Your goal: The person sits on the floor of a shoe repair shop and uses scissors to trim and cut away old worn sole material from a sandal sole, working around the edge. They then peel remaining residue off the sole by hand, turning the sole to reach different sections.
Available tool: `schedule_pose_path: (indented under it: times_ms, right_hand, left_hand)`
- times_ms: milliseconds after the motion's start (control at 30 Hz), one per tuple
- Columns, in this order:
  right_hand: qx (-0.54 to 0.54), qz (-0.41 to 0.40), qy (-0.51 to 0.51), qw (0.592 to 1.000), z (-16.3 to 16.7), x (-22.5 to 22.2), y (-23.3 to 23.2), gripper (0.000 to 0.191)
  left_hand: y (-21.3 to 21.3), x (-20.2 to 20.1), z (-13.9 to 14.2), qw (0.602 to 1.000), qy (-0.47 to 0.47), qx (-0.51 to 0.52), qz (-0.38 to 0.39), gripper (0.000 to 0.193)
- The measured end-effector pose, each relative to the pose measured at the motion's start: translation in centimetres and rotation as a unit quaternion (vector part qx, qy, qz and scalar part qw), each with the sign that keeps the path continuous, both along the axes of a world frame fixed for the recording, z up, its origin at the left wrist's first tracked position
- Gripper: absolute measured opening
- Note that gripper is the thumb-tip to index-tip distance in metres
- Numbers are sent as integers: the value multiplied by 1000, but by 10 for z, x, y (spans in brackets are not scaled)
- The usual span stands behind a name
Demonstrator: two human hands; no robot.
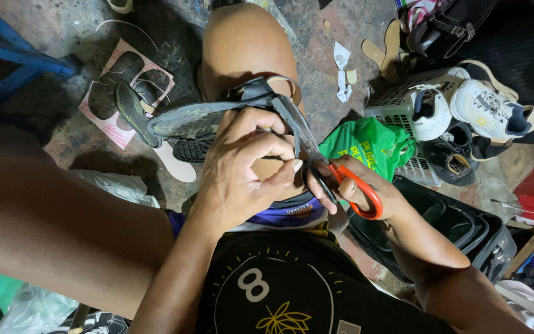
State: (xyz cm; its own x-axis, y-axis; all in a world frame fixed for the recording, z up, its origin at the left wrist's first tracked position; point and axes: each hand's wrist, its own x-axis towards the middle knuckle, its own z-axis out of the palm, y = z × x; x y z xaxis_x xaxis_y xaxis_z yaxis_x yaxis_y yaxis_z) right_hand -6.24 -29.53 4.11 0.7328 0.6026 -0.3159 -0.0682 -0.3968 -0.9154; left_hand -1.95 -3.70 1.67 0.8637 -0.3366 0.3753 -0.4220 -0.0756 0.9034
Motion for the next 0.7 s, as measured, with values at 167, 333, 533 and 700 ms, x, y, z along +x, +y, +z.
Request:
schedule_pose_path:
  times_ms: [167, 333, 533, 700]
  right_hand:
    - [74, 28, -114, 990, -11, -1, -4, 55]
    - [86, 28, -83, 992, -7, -3, -5, 47]
    - [-8, -60, 58, 996, 4, 0, 1, 40]
    - [29, -46, 38, 998, 0, 5, -4, 42]
  left_hand:
    - [0, 0, -2, 1000, -4, -3, -1, 19]
    - [2, 1, -3, 1000, -1, -7, -11, 19]
    - [0, 1, -1, 1000, 10, 4, -25, 19]
    - [0, 2, 1, 1000, -6, 16, -25, 19]
